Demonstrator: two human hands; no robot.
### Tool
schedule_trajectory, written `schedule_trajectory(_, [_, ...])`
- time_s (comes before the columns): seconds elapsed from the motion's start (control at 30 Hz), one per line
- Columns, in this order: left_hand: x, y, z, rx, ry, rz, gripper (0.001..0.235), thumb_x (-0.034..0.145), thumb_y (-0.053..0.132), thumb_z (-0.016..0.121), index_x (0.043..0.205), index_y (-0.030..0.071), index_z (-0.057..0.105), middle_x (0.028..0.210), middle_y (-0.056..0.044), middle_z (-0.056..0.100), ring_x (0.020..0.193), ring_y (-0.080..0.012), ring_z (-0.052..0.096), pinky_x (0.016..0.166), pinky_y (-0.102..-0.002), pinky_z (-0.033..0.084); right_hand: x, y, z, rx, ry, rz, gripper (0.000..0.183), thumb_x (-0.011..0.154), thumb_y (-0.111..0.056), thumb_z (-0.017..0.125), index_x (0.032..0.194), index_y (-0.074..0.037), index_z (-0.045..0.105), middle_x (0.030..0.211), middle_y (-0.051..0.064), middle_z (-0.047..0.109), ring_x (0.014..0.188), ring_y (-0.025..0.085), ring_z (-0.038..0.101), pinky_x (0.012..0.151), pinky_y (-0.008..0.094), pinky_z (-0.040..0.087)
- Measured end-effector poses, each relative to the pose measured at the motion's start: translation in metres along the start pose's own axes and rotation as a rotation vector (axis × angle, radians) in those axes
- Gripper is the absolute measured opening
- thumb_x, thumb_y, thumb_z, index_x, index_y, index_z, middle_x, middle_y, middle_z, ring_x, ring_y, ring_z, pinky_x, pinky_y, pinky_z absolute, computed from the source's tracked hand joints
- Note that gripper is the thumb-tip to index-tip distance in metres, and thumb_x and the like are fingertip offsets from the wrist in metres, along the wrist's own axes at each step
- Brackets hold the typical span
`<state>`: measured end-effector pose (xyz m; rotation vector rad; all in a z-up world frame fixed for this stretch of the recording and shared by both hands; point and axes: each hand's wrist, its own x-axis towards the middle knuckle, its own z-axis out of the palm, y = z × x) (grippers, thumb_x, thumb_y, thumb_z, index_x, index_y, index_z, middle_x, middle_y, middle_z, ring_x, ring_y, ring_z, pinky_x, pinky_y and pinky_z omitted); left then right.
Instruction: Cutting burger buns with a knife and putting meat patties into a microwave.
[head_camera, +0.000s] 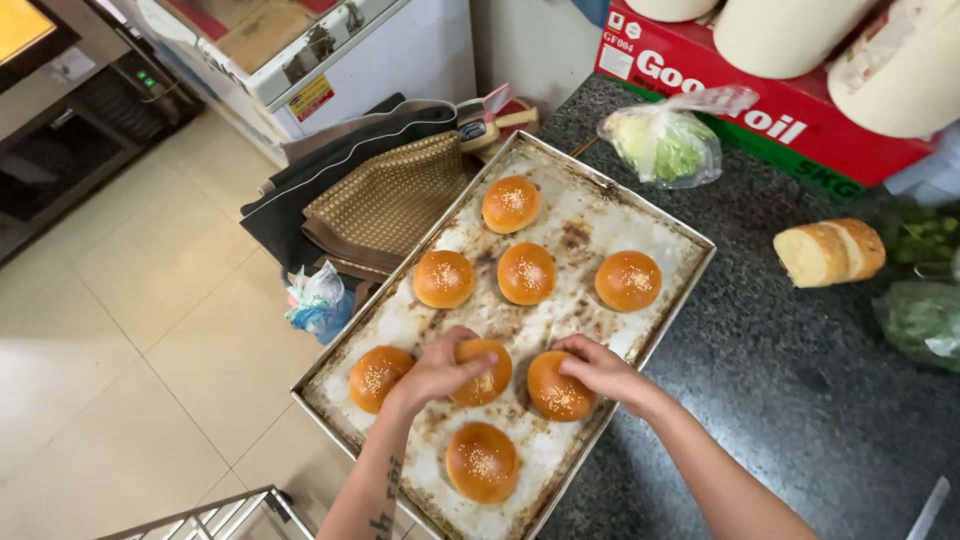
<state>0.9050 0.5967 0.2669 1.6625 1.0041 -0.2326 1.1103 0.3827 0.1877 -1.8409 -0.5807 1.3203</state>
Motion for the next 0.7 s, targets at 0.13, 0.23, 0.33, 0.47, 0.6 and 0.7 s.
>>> schedule_trajectory(0.13, [0.045,-0.046,0.001,0.135,0.030,0.362,0.056,0.087,0.042,0.080,0.124,0.003,0.066,0.116,-0.014,0.070,0.102,-0.0215,0.068,0.090,-0.036,0.055,0.023,-0.003,-0.016,-0.141,0.137,-0.195,0.037,0.090,-0.017,0.061,0.125,-0.010,0.069,0.120,0.001,0.071,0.109,0.012,0.068,0.097,0.029,0.054])
schedule_trajectory(0.23, [0.046,-0.031,-0.015,-0.094,0.343,0.375,0.040,0.089,0.034,0.067,0.112,0.002,0.076,0.104,-0.012,0.080,0.093,-0.0210,0.076,0.087,-0.034,0.061,0.070,0.004,-0.029,0.069,0.310,-0.205,0.036,0.097,-0.025,0.060,0.130,-0.010,0.064,0.119,0.007,0.071,0.110,0.017,0.067,0.097,0.032,0.053])
schedule_trajectory(0.33, [0.041,0.007,-0.036,-0.212,0.744,0.102,0.045,0.098,0.038,0.068,0.118,-0.003,0.070,0.105,-0.019,0.075,0.095,-0.0279,0.070,0.088,-0.039,0.057,0.091,-0.033,-0.030,0.265,0.339,-0.042,0.040,0.099,-0.032,0.060,0.134,-0.015,0.059,0.124,0.008,0.062,0.111,0.021,0.059,0.088,0.040,0.053])
schedule_trajectory(0.47, [0.132,-0.054,-0.038,-0.297,0.616,0.042,0.053,0.099,0.041,0.062,0.131,-0.001,0.061,0.114,-0.016,0.072,0.101,-0.0235,0.069,0.090,-0.037,0.053,0.131,-0.038,-0.021,0.282,0.343,0.100,0.042,0.098,-0.040,0.055,0.135,-0.020,0.055,0.133,-0.001,0.061,0.120,0.017,0.056,0.089,0.043,0.052])
schedule_trajectory(0.6, [0.154,-0.054,-0.030,-0.432,0.551,0.036,0.056,0.098,0.042,0.061,0.131,-0.003,0.061,0.120,-0.016,0.072,0.109,-0.0222,0.066,0.097,-0.036,0.050,0.135,-0.060,-0.009,0.209,0.357,0.151,0.048,0.098,-0.047,0.054,0.137,-0.020,0.060,0.131,0.002,0.066,0.115,0.020,0.061,0.089,0.043,0.053])
schedule_trajectory(0.7, [0.136,-0.019,-0.028,-0.402,0.517,-0.057,0.061,0.097,0.046,0.063,0.133,-0.003,0.060,0.121,-0.015,0.069,0.110,-0.0220,0.065,0.098,-0.036,0.049,0.132,-0.070,-0.002,0.170,0.363,0.138,0.053,0.096,-0.050,0.058,0.135,-0.015,0.063,0.128,0.006,0.069,0.113,0.020,0.064,0.091,0.040,0.052])
